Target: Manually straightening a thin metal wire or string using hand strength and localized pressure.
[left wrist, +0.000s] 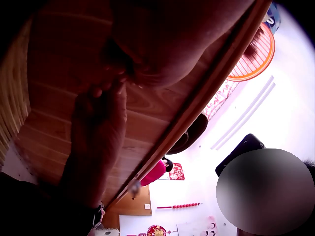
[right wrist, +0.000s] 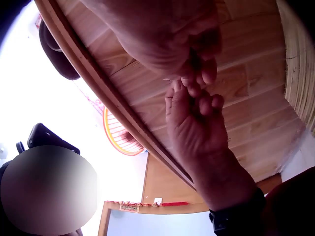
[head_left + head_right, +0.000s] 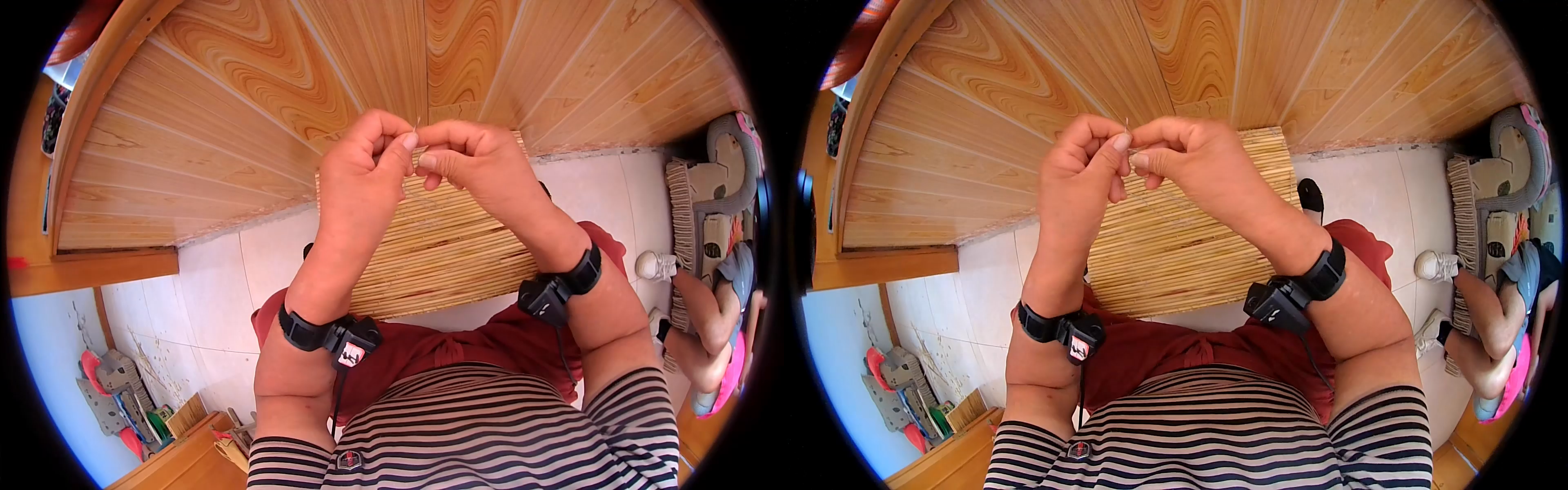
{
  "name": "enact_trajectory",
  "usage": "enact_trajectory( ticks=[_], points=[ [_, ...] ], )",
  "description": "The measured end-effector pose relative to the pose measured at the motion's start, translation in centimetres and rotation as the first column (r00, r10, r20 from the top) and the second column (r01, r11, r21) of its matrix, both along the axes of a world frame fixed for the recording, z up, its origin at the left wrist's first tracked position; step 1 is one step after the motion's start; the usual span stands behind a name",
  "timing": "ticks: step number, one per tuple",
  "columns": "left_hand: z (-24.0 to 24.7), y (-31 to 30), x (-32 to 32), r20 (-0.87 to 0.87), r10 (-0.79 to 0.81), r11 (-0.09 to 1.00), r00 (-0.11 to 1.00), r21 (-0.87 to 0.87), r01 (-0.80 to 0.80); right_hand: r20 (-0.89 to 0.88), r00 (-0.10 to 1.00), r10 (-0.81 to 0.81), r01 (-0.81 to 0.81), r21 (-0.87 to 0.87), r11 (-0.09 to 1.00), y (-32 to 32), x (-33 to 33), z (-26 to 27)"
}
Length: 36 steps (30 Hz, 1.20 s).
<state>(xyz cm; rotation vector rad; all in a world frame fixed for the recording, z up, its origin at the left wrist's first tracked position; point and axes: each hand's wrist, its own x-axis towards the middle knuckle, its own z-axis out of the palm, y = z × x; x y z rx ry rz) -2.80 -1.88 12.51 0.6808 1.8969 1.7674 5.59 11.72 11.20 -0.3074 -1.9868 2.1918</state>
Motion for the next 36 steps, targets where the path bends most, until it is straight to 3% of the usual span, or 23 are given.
enact_trajectory(
  ticks=[5, 8, 10, 11, 12, 13, 14, 16, 17, 19, 24, 27, 33, 35, 36],
  points=[
    [0.0, -0.1, 0.0, -0.09, -0.025, 0.998, 0.996, -0.062, 0.02, 0.084, 0.996, 0.025, -0.03, 0.062, 0.998, 0.2, 0.1, 0.2],
    [-0.1, -0.3, -0.4, -0.071, -0.005, 1.0, 0.997, -0.03, 0.003, 0.148, 0.976, 0.158, -0.158, -0.018, 0.987, 0.6, 0.1, 0.1],
    [-0.2, -0.3, -0.6, -0.079, 0.012, 0.999, 0.997, -0.049, -0.016, 0.083, 0.961, 0.264, -0.239, -0.228, 0.944, 0.8, 0.2, 0.1],
    [-0.3, -0.3, -0.8, -0.087, 0.029, 0.997, 0.996, -0.068, -0.035, 0.083, 0.961, 0.265, -0.24, -0.229, 0.943, 1.1, 0.3, 0.0],
    [-0.3, -0.3, -1.0, -0.087, 0.03, 0.997, 0.996, -0.068, -0.036, -0.034, 0.961, 0.276, -0.27, -0.358, 0.894, 1.5, 0.3, -0.3],
    [-0.4, -0.4, -1.3, -0.088, 0.027, 0.993, 0.996, -0.108, -0.036, -0.151, 0.951, 0.269, -0.309, -0.475, 0.824, 1.7, 0.2, -0.5],
    [-0.5, -0.4, -1.5, -0.089, 0.023, 0.988, 0.996, -0.148, -0.036, -0.151, 0.951, 0.27, -0.309, -0.476, 0.823, 1.8, 0.1, -0.6],
    [-0.7, -0.4, -1.6, -0.088, 0.016, 0.989, 0.996, -0.148, -0.029, -0.326, 0.933, 0.154, -0.327, -0.585, 0.742, 1.9, -0.1, -0.9],
    [-0.7, -0.4, -1.6, -0.087, 0.008, 0.989, 0.996, -0.146, -0.02, -0.326, 0.933, 0.153, -0.326, -0.585, 0.743, 2.1, -0.2, -1.1],
    [-0.6, -0.4, -1.2, -0.121, -0.022, 0.986, 0.992, -0.169, 0.001, -0.412, 0.904, 0.118, -0.39, -0.679, 0.622, 2.4, -0.3, -1.4],
    [-1.0, 0.0, -0.4, -0.192, -0.076, 0.982, 0.978, -0.183, 0.041, -0.4, 0.915, 0.047, -0.361, -0.764, 0.535, 3.1, -0.3, -1.7],
    [-0.9, 0.2, -0.5, -0.16, 0.0, 0.982, 0.987, -0.189, -0.031, -0.403, 0.915, 0.014, -0.354, -0.787, 0.506, 3.1, -0.2, -1.9],
    [-0.2, 0.1, -0.3, -0.161, 0.114, 0.989, 0.98, -0.075, -0.127, -0.417, 0.909, -0.022, -0.35, -0.789, 0.505, 3.0, -0.2, -1.7],
    [0.1, -0.4, 0.4, -0.252, 0.149, 0.968, 0.956, 0.234, -0.089, -0.418, 0.908, -0.037, -0.346, -0.796, 0.497, 2.8, -0.1, -1.4],
    [0.4, -0.8, 0.9, -0.254, 0.149, 0.968, 0.956, 0.235, -0.089, -0.419, 0.907, -0.035, -0.346, -0.792, 0.504, 2.7, 0.0, -1.2]
  ],
)
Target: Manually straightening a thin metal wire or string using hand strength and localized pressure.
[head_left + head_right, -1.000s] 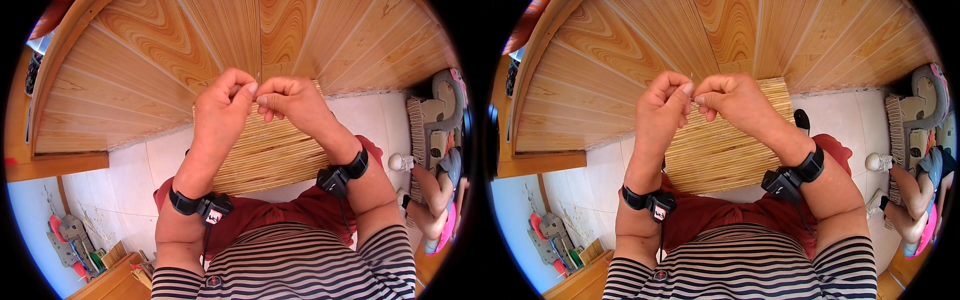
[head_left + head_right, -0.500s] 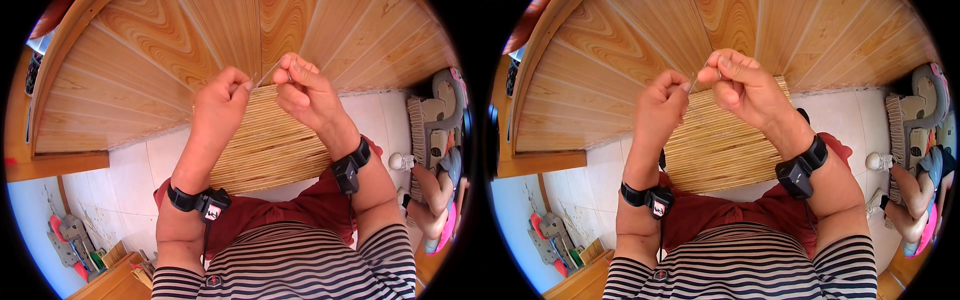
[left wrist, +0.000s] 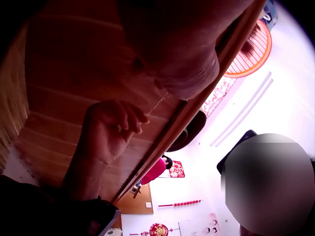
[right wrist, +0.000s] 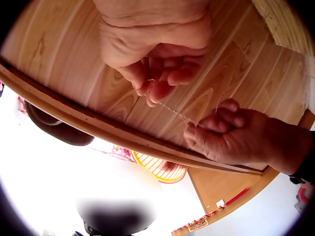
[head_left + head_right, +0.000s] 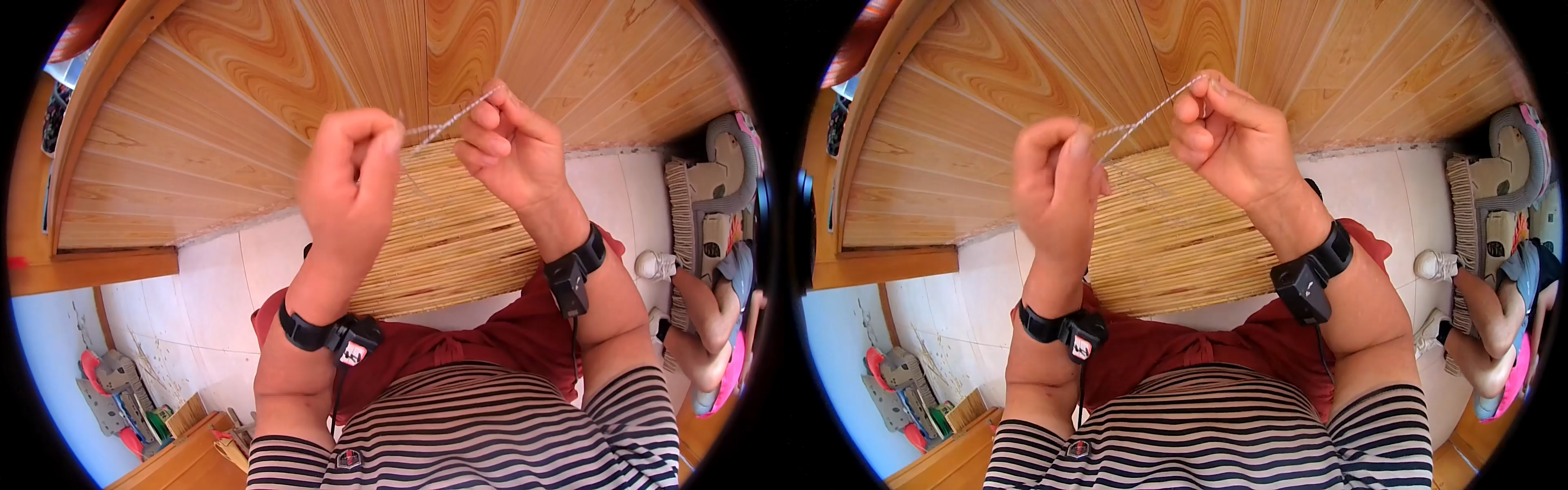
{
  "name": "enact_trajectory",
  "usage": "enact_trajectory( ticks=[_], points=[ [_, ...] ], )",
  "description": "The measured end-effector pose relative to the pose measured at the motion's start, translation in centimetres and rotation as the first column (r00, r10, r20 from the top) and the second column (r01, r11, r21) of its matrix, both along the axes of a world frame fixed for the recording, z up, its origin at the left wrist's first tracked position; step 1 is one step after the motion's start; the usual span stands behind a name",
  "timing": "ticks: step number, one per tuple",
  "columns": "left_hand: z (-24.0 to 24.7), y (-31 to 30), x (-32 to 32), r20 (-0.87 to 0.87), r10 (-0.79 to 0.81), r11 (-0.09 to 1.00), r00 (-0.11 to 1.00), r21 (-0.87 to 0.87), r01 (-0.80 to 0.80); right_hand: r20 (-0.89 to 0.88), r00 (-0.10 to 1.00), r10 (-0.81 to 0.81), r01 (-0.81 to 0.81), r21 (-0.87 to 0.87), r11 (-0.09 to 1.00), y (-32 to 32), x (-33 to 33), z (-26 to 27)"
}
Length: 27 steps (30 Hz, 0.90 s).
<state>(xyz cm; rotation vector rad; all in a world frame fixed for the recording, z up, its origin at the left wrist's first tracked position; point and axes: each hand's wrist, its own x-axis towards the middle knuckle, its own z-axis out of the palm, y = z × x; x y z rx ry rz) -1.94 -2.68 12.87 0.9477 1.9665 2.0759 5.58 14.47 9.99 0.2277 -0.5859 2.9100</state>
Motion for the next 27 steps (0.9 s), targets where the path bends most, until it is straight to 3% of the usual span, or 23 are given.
enact_trajectory(
  ticks=[1, 2, 4, 5, 7, 9, 11, 13, 15, 16, 17, 19, 20, 22, 23, 25, 26, 27],
  points=[
    [0.5, -0.5, 0.5, -0.286, 0.048, 0.999, 0.957, 0.006, -0.048, -0.001, 1.0, -0.002, 0.002, 0.008, 1.0, -0.1, 0.1, 0.1],
    [1.1, -1.1, 1.1, -0.548, 0.092, 0.995, 0.832, 0.026, -0.093, -0.002, 1.0, -0.002, 0.002, 0.009, 1.0, -0.1, 0.1, 0.2],
    [3.7, -2.8, 2.1, -0.616, -0.202, 0.978, 0.761, -0.082, 0.193, -0.234, 0.957, 0.173, -0.145, 0.131, 0.981, -0.2, 0.0, 0.3],
    [4.9, -3.4, 2.8, -0.619, -0.313, 0.941, 0.72, -0.101, 0.323, -0.237, 0.956, 0.172, -0.142, 0.138, 0.98, -0.3, 0.0, 0.5],
    [5.1, -2.9, 4.3, -0.662, -0.244, 0.863, 0.709, 0.185, 0.47, -0.32, 0.884, 0.34, -0.292, 0.191, 0.937, -0.9, 0.4, 1.0],
    [5.2, -3.1, 4.9, -0.683, -0.214, 0.832, 0.698, 0.246, 0.496, -0.338, 0.867, 0.365, -0.315, 0.195, 0.929, -1.5, 0.7, 1.0],
    [5.5, -3.0, 4.9, -0.701, -0.206, 0.811, 0.683, 0.267, 0.52, -0.289, 0.841, 0.458, -0.417, 0.193, 0.888, -1.8, 1.1, 1.5],
    [6.0, -3.1, 5.0, -0.747, -0.187, 0.772, 0.638, 0.29, 0.566, -0.303, 0.837, 0.455, -0.417, 0.185, 0.89, -2.1, 1.5, 1.9],
    [6.5, -3.4, 5.5, -0.724, -0.2, 0.795, 0.66, 0.273, 0.541, -0.335, 0.789, 0.515, -0.471, 0.207, 0.857, -2.2, 1.7, 2.3],
    [8.2, -4.4, 5.4, -0.648, -0.37, 0.806, 0.666, 0.133, 0.577, -0.332, 0.79, 0.516, -0.473, 0.206, 0.857, -2.4, 1.8, 2.4],
    [8.0, -4.9, 5.5, -0.635, -0.375, 0.814, 0.675, 0.123, 0.568, -0.332, 0.791, 0.513, -0.474, 0.198, 0.858, -2.6, 1.8, 2.4],
    [6.7, -4.7, 3.8, -0.783, -0.363, 0.672, 0.504, 0.154, 0.724, -0.329, 0.797, 0.506, -0.471, 0.187, 0.862, -2.8, 2.3, 2.6],
    [6.4, -4.3, 4.2, -0.78, -0.366, 0.671, 0.508, 0.157, 0.725, -0.314, 0.804, 0.506, -0.473, 0.178, 0.863, -2.9, 2.4, 2.7],
    [6.4, -3.7, 5.5, -0.716, -0.197, 0.759, 0.67, 0.321, 0.566, -0.304, 0.807, 0.506, -0.478, 0.166, 0.862, -3.0, 2.3, 2.8],
    [6.8, -4.2, 5.5, -0.712, -0.2, 0.761, 0.673, 0.319, 0.564, -0.31, 0.807, 0.503, -0.476, 0.163, 0.864, -3.0, 2.1, 2.7],
    [8.0, -5.2, 5.5, -0.567, -0.415, 0.811, 0.712, 0.124, 0.572, -0.316, 0.809, 0.496, -0.47, 0.159, 0.868, -2.9, 2.1, 2.7],
    [7.4, -5.0, 5.9, -0.564, -0.417, 0.81, 0.713, 0.124, 0.573, -0.313, 0.814, 0.49, -0.463, 0.159, 0.872, -2.9, 2.1, 2.6],
    [6.5, -4.4, 6.5, -0.592, -0.283, 0.832, 0.754, 0.239, 0.5, -0.311, 0.818, 0.483, -0.456, 0.16, 0.875, -2.9, 2.1, 2.7]
  ],
)
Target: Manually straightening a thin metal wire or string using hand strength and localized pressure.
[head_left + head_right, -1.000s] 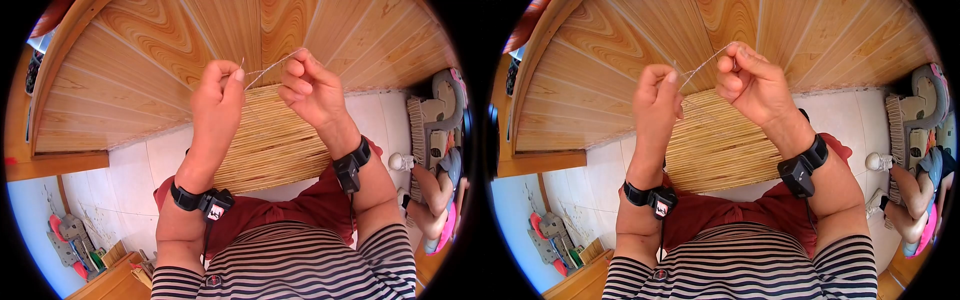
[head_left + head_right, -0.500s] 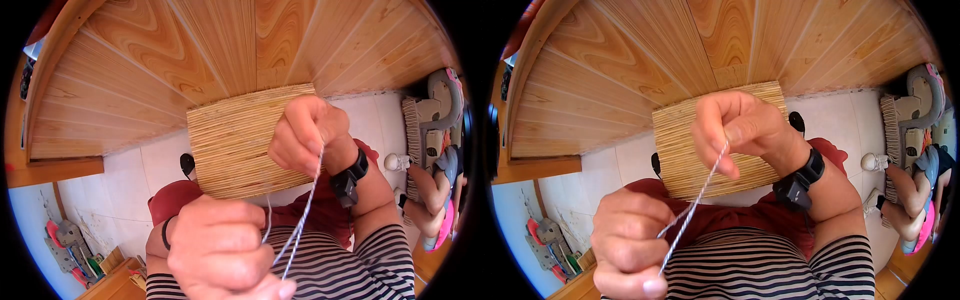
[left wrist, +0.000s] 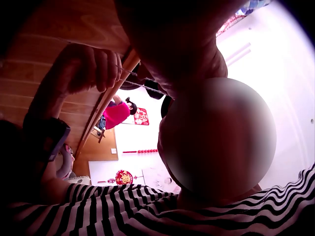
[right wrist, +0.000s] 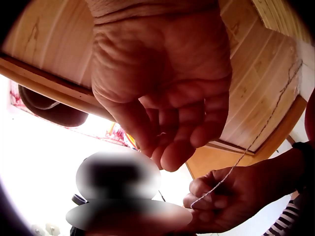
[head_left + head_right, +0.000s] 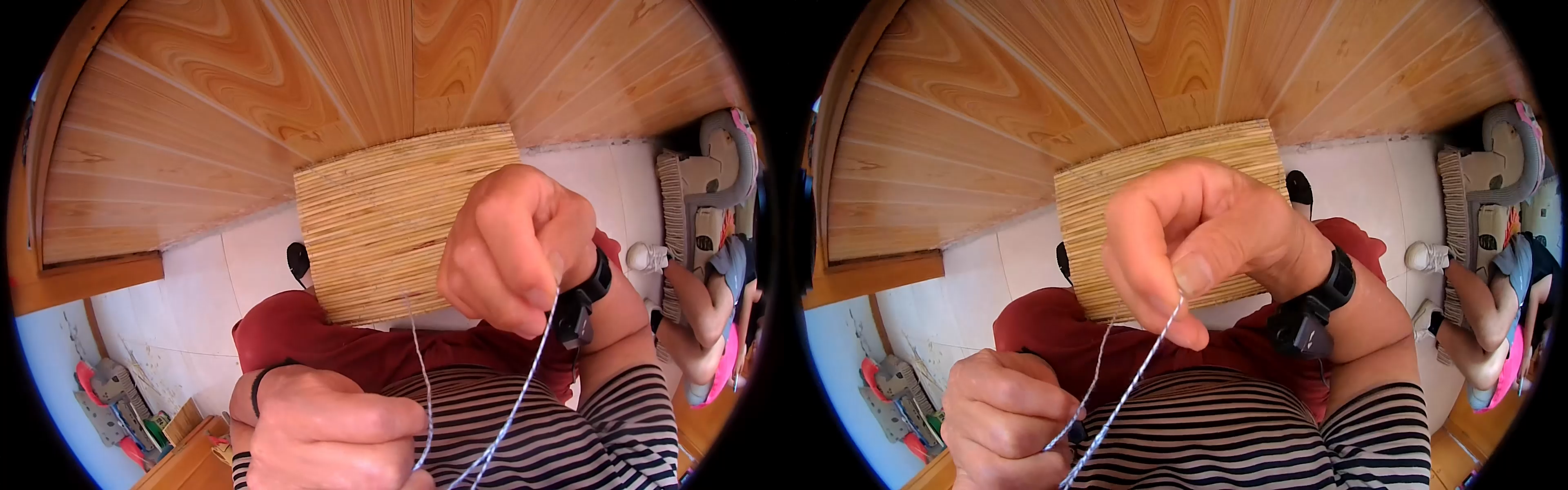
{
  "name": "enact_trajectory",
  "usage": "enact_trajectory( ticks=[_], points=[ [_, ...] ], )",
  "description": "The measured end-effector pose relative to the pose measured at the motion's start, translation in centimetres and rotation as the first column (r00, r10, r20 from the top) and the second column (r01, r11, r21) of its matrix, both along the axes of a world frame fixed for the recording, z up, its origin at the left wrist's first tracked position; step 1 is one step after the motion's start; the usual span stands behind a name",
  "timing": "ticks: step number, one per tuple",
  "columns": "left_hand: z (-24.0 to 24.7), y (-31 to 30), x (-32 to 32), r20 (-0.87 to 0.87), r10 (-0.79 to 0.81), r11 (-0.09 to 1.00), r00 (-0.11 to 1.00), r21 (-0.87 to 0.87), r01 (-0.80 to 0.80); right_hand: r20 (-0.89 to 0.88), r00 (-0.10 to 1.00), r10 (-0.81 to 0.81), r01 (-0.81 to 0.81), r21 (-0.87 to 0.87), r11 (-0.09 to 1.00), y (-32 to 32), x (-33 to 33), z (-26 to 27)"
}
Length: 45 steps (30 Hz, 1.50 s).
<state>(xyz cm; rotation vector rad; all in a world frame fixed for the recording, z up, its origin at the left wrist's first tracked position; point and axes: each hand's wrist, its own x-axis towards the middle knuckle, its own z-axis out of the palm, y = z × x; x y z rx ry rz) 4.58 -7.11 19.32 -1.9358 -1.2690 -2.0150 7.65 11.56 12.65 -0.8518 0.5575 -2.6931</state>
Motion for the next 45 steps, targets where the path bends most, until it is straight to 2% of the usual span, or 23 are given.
enact_trajectory(
  ticks=[1, 2, 4, 6, 7, 8, 10, 12, 14, 16, 18, 20, 22, 24, 26, 29, 39, 42, 44, 45],
  points=[
    [-0.5, 0.3, 0.3, 0.026, 0.082, 0.989, 0.996, 0.124, -0.085, 0.001, 1.0, 0.0, 0.0, -0.001, 1.0, 0.0, 0.0, 0.0],
    [-0.7, 0.5, -0.1, 0.027, 0.082, 0.989, 0.996, 0.123, -0.085, 0.0, 1.0, 0.006, -0.006, -0.012, 1.0, 0.0, -0.1, 0.0],
    [-0.8, 0.9, -1.8, -0.129, -0.043, 0.977, 0.991, 0.2, 0.069, -0.003, 1.0, 0.013, -0.013, -0.023, 1.0, 0.1, -0.1, 0.0],
    [-0.1, -1.5, -3.3, -0.158, -0.045, 0.986, 0.986, -0.169, 0.018, 0.037, 0.999, 0.004, -0.003, -0.024, 1.0, 0.2, -0.1, 0.1],
    [-1.6, -0.3, -2.7, 0.031, 0.031, 0.999, 0.999, -0.028, -0.03, 0.034, 0.999, 0.005, -0.004, -0.023, 1.0, 0.3, -0.2, 0.1],
    [-1.3, -0.1, -2.8, 0.038, 0.1, 0.99, 0.994, -0.1, -0.096, 0.002, 1.0, -0.019, 0.019, -0.008, 1.0, 0.4, -0.5, 0.0],
    [-2.4, 0.3, -4.0, 0.169, 0.072, 0.989, 0.983, -0.138, -0.049, -0.035, 0.999, -0.04, 0.04, 0.002, 0.999, 0.3, -0.7, -0.3],
    [-3.2, 0.0, -5.2, 0.219, 0.1, 0.974, 0.971, -0.219, -0.051, -0.047, 0.992, -0.113, 0.113, -0.008, 0.994, 0.1, -0.7, -0.5],
    [-2.9, -0.2, -5.2, 0.31, 0.171, 0.929, 0.935, -0.367, -0.048, -0.044, 0.992, -0.119, 0.12, 0.033, 0.992, 0.2, -0.7, -0.6],
    [-3.0, 0.2, -4.7, 0.319, 0.25, 0.895, 0.914, -0.437, -0.092, -0.038, 0.991, -0.125, 0.127, 0.075, 0.989, 0.3, -0.7, -0.7],
    [-3.9, 0.1, -5.4, 0.32, 0.214, 0.909, 0.923, -0.411, -0.068, -0.018, 0.98, -0.2, 0.2, 0.109, 0.974, 0.5, -0.8, -1.0],
    [-4.5, 0.5, -5.8, 0.32, 0.176, 0.923, 0.931, -0.383, -0.043, -0.02, 0.978, -0.209, 0.21, 0.103, 0.972, 0.9, -0.9, -1.0],
    [-4.7, 1.0, -6.1, 0.337, 0.26, 0.908, 0.905, -0.403, -0.111, -0.023, 0.976, -0.218, 0.219, 0.098, 0.971, 1.4, -0.9, -1.0],
    [-5.5, 1.0, -7.1, 0.323, 0.236, 0.915, 0.916, -0.392, -0.097, -0.018, 0.966, -0.257, 0.258, 0.106, 0.96, 1.9, -0.9, -1.0],
    [-6.0, 0.8, -7.5, 0.409, 0.304, 0.898, 0.86, -0.426, -0.115, -0.016, 0.961, -0.275, 0.275, 0.118, 0.954, 2.2, -0.7, -1.1],
    [-6.3, 0.8, -8.0, 0.498, 0.326, 0.903, 0.804, -0.415, -0.108, -0.009, 0.951, -0.308, 0.306, 0.134, 0.942, 2.7, -0.6, -1.3],
    [-6.7, -0.5, -9.3, 0.551, 0.357, 0.895, 0.754, -0.432, -0.108, 0.051, 0.894, -0.445, 0.424, 0.221, 0.878, 4.5, 0.1, -1.5],
    [-6.8, -1.1, -9.6, 0.581, 0.304, 0.897, 0.755, -0.441, -0.021, 0.073, 0.867, -0.494, 0.466, 0.235, 0.853, 4.7, 0.3, -1.5],
    [-6.8, -1.1, -9.9, 0.543, 0.153, 0.918, 0.825, -0.387, 0.084, 0.078, 0.861, -0.503, 0.474, 0.24, 0.847, 4.8, 0.3, -1.4],
    [-6.8, -1.2, -10.0, 0.544, 0.151, 0.919, 0.825, -0.385, 0.085, 0.083, 0.855, -0.512, 0.481, 0.241, 0.843, 4.8, 0.3, -1.4]
  ],
)
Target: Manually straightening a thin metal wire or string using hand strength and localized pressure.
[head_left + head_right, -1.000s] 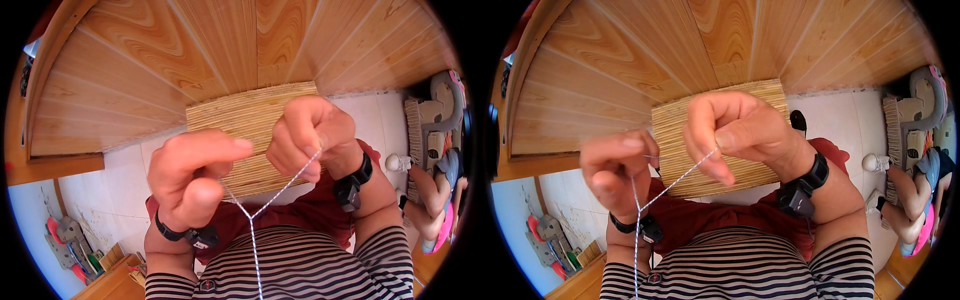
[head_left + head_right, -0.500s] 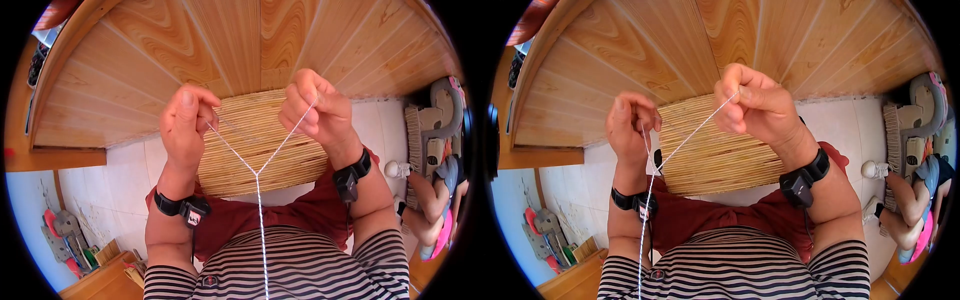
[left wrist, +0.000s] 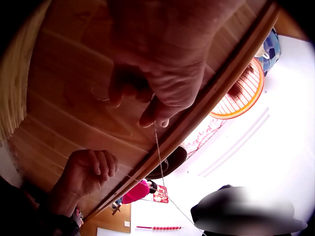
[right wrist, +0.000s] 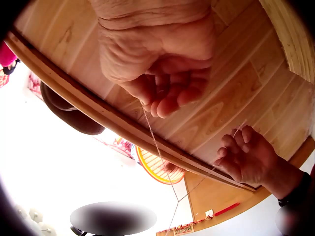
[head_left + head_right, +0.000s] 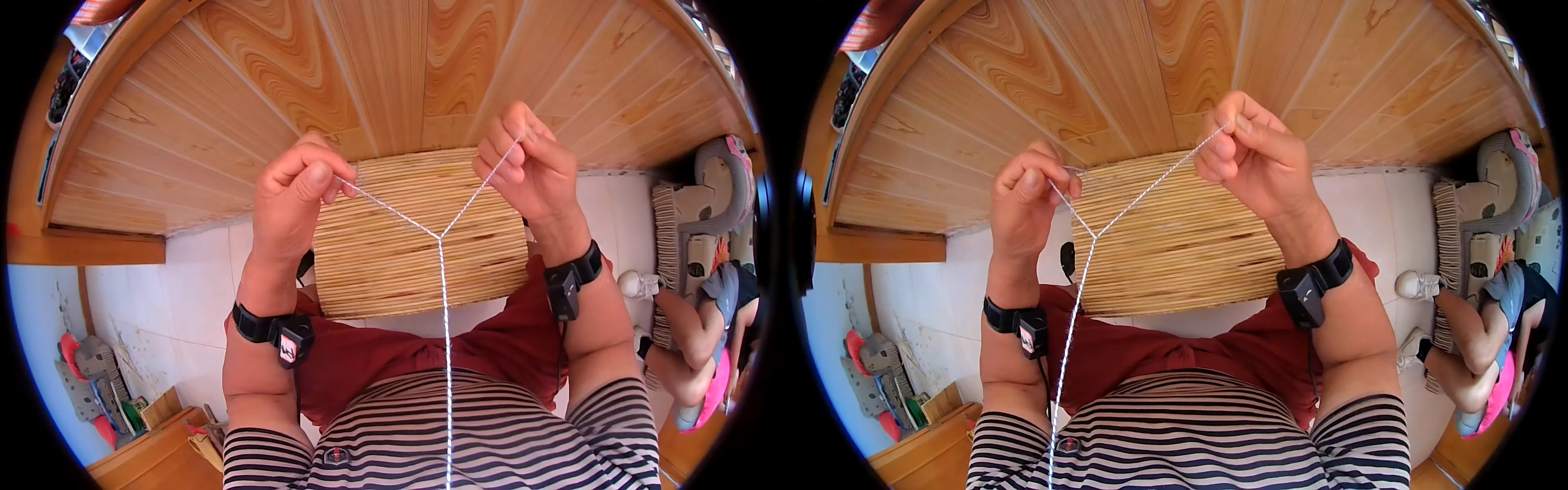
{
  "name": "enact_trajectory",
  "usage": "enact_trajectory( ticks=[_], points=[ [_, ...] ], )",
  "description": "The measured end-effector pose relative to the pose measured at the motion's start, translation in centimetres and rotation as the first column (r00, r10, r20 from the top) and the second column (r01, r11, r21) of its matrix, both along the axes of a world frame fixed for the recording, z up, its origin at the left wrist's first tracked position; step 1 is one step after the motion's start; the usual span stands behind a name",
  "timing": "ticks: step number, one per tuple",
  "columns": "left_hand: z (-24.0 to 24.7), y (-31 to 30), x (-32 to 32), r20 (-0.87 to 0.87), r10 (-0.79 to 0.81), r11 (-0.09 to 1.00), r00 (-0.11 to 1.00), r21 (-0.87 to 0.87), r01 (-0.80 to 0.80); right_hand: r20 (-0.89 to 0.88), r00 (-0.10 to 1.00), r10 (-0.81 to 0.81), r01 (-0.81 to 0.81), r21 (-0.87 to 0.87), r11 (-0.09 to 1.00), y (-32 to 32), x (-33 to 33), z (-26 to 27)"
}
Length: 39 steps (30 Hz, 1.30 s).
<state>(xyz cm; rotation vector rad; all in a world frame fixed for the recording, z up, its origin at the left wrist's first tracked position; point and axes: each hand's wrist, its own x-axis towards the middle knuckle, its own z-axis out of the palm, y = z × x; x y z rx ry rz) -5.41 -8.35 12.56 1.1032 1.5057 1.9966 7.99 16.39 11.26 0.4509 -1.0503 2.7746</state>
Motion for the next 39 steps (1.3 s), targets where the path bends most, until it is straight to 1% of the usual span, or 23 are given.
enact_trajectory(
  ticks=[2, 3, 8, 10, 12, 14, 15, 16, 17, 18, 19, 20, 22, 24, 25, 27, 28, 30, 31, 33, 37, 38, 39],
  points=[
    [-0.1, -0.3, -0.2, -0.061, -0.065, 0.998, 0.996, -0.018, 0.064, 0.008, 1.0, -0.008, 0.008, -0.014, 1.0, 0.2, 0.0, -0.1],
    [-0.1, -0.4, -0.3, -0.062, -0.064, 0.998, 0.996, -0.017, 0.063, 0.015, 1.0, -0.016, 0.016, -0.031, 0.999, 0.2, 0.0, -0.1],
    [0.3, -0.6, -0.6, -0.053, 0.0, 0.993, 0.999, -0.116, -0.006, 0.073, 0.997, -0.027, 0.03, -0.041, 0.999, 0.4, 0.0, -0.7],
    [0.2, -0.6, -0.8, -0.046, 0.005, 0.992, 0.999, -0.127, -0.011, 0.094, 0.995, -0.02, 0.024, -0.047, 0.999, 0.5, -0.2, -1.0],
    [0.0, -0.5, -0.9, -0.04, 0.01, 0.991, 0.999, -0.136, -0.016, 0.18, 0.98, -0.087, 0.106, -0.095, 0.99, 0.4, -0.3, -1.1],
    [-0.3, -0.3, -1.0, 0.062, 0.048, 0.983, 0.997, -0.182, -0.036, 0.218, 0.97, -0.11, 0.138, -0.12, 0.983, 0.6, -0.3, -1.2],
    [-0.2, -0.2, -1.0, 0.062, 0.049, 0.983, 0.997, -0.181, -0.037, 0.257, 0.958, -0.131, 0.172, -0.145, 0.974, 0.7, -0.3, -1.2],
    [-0.3, -0.1, -1.0, 0.1, 0.081, 0.971, 0.992, -0.232, -0.056, 0.257, 0.958, -0.13, 0.171, -0.145, 0.974, 0.8, -0.3, -1.3],
    [-0.3, -0.1, -1.0, 0.137, 0.114, 0.956, 0.984, -0.283, -0.071, 0.274, 0.954, -0.125, 0.178, -0.182, 0.967, 0.8, -0.3, -1.3],
    [-0.4, -0.1, -1.1, 0.139, 0.116, 0.956, 0.984, -0.284, -0.072, 0.29, 0.95, -0.118, 0.186, -0.219, 0.958, 0.9, -0.3, -1.4],
    [-0.5, 0.0, -1.2, 0.159, 0.127, 0.938, 0.979, -0.339, -0.066, 0.291, 0.949, -0.116, 0.185, -0.219, 0.958, 1.1, -0.2, -1.5],
    [-0.7, 0.1, -1.3, 0.178, 0.139, 0.918, 0.974, -0.393, -0.059, 0.31, 0.945, -0.102, 0.187, -0.259, 0.948, 1.4, -0.3, -1.8],
    [-1.2, 0.2, -1.6, 0.179, 0.152, 0.907, 0.972, -0.417, -0.065, 0.329, 0.94, -0.084, 0.189, -0.3, 0.935, 1.9, -0.3, -2.3],
    [-1.5, 0.3, -1.8, 0.18, 0.165, 0.894, 0.97, -0.442, -0.07, 0.41, 0.91, -0.067, 0.247, -0.405, 0.881, 2.4, -0.3, -2.7],
    [-1.6, 0.4, -1.8, 0.184, 0.174, 0.889, 0.967, -0.453, -0.074, 0.411, 0.909, -0.065, 0.247, -0.405, 0.88, 2.5, -0.3, -2.8],
    [-1.7, 0.6, -1.8, 0.188, 0.183, 0.882, 0.965, -0.465, -0.077, 0.408, 0.91, -0.073, 0.288, -0.495, 0.819, 2.7, -0.1, -2.9],
    [-1.7, 0.7, -1.7, 0.175, 0.191, 0.87, 0.966, -0.487, -0.084, 0.409, 0.91, -0.072, 0.288, -0.496, 0.819, 3.0, 0.0, -3.2],
    [-1.8, 0.9, -1.7, 0.163, 0.2, 0.855, 0.966, -0.51, -0.091, 0.444, 0.859, -0.253, 0.453, -0.432, 0.78, 3.3, -0.1, -3.5],
    [-1.9, 0.9, -1.8, 0.145, 0.202, 0.85, 0.969, -0.517, -0.1, 0.446, 0.859, -0.252, 0.453, -0.432, 0.78, 3.3, -0.2, -3.6],
    [-2.2, 1.0, -1.9, 0.13, 0.202, 0.845, 0.971, -0.524, -0.106, 0.528, 0.731, -0.433, 0.653, -0.355, 0.669, 2.5, -0.7, -2.6],
    [-2.6, 1.3, -2.1, 0.061, 0.247, 0.796, 0.967, -0.582, -0.167, 0.516, 0.715, -0.471, 0.671, -0.321, 0.668, 2.2, -0.7, -2.3],
    [-2.7, 1.3, -2.2, 0.033, 0.266, 0.77, 0.963, -0.609, -0.192, 0.497, 0.708, -0.502, 0.674, -0.264, 0.69, 2.0, -0.6, -2.2],
    [-2.8, 1.3, -2.4, 0.034, 0.266, 0.77, 0.963, -0.609, -0.191, 0.476, 0.702, -0.531, 0.675, -0.206, 0.708, 1.9, -0.6, -2.2]
  ],
)
